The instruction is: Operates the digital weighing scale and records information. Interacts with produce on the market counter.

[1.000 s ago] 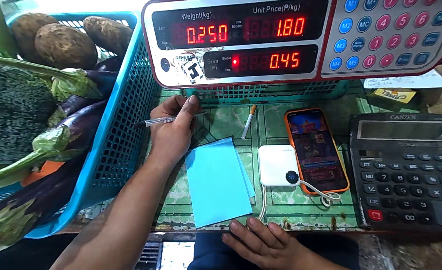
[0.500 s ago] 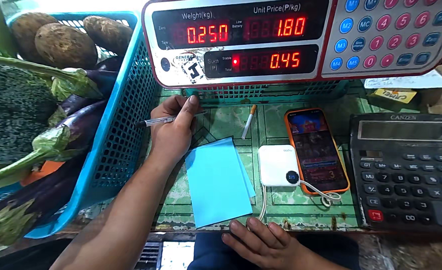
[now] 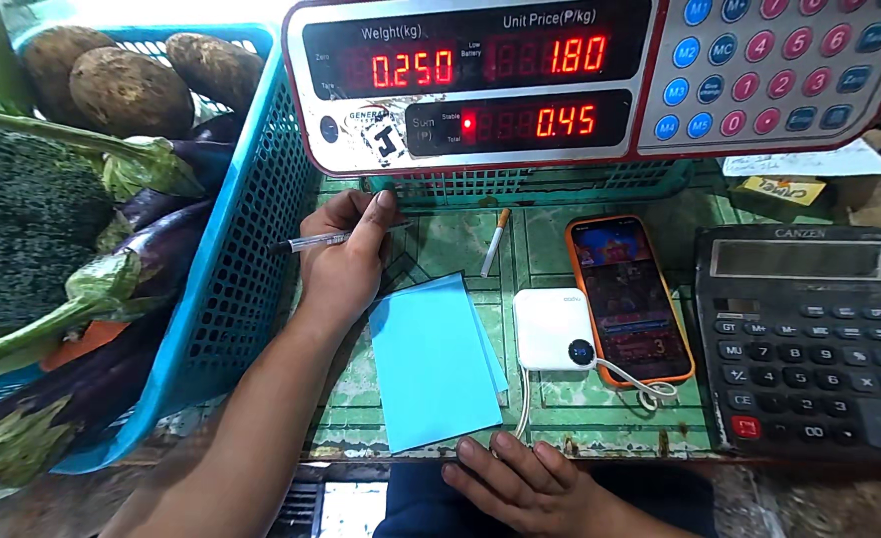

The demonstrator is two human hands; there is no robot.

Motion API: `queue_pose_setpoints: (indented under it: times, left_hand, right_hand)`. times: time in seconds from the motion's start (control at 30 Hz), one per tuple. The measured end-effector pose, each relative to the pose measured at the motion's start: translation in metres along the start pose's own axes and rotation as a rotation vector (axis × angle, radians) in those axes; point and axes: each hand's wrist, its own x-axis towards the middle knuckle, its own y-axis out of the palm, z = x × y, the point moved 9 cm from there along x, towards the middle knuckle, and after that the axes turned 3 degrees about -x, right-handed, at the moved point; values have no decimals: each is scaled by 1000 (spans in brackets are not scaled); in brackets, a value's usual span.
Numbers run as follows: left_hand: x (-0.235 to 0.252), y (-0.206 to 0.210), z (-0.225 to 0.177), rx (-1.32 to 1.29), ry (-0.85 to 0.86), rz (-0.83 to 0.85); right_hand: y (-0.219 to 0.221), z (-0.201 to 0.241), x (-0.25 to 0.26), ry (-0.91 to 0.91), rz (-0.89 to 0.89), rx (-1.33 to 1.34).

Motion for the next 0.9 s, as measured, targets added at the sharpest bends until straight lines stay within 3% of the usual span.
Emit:
queue_pose_setpoints:
  times: [0.9]
  left_hand:
    - [0,-2,2,-5,-16,-7]
  right_hand:
    - [-1,-1,3,7,24,-23]
